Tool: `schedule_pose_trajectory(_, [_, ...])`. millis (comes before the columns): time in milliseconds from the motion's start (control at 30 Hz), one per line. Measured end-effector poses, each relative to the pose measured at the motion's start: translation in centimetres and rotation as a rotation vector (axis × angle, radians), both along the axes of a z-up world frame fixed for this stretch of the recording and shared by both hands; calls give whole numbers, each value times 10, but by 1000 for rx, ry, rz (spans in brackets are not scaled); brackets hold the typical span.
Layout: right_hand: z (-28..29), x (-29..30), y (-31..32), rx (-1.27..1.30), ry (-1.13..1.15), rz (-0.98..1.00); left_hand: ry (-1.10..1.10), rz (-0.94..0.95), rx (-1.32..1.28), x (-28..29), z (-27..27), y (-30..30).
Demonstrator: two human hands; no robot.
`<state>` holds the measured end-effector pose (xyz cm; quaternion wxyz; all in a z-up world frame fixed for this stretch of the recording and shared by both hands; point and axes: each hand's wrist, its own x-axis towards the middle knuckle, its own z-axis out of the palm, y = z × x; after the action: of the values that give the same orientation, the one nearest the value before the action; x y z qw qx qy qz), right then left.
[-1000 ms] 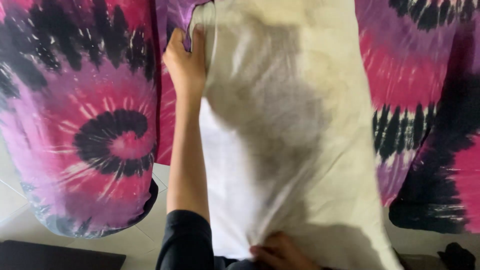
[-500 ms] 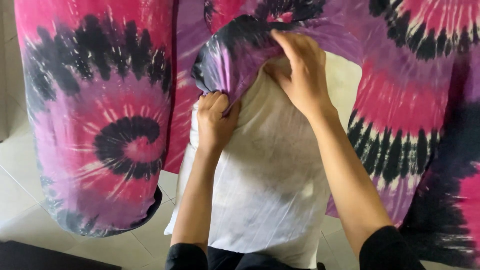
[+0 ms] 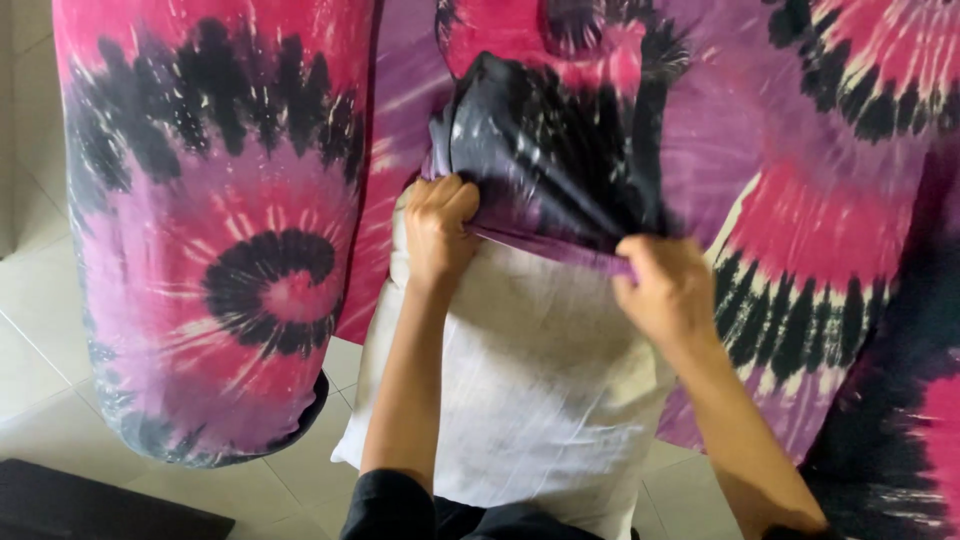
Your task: The person inserts a white pillow into a pink, purple, and black tie-dye pillowcase. They align the corners, push the pillow inside, and smooth the fabric to fit the case properly.
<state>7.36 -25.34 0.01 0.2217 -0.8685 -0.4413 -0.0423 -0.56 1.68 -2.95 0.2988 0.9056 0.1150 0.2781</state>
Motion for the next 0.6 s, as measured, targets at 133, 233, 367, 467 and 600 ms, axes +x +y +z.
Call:
schedule_pose_trajectory(133, [-63,82,-54,26,-81,-447,-29,-158,17,-27,-17,6])
schedule_pose_trajectory(233, [-85,72,-66,153,157,-592,75,-137,4,-31,-6,8])
schedule_pose_trajectory(367, [-57,-49,-81,36,236,-565,290,21,35,-31,-41,33])
schedule_pose_trajectory(467, [-63,-101,-111,96,357,-610,301,-84,7,-10,-53,39])
schedule_pose_trajectory(600, [-59,-46,-81,249,586,-981,274,-81,90,5,-10,20])
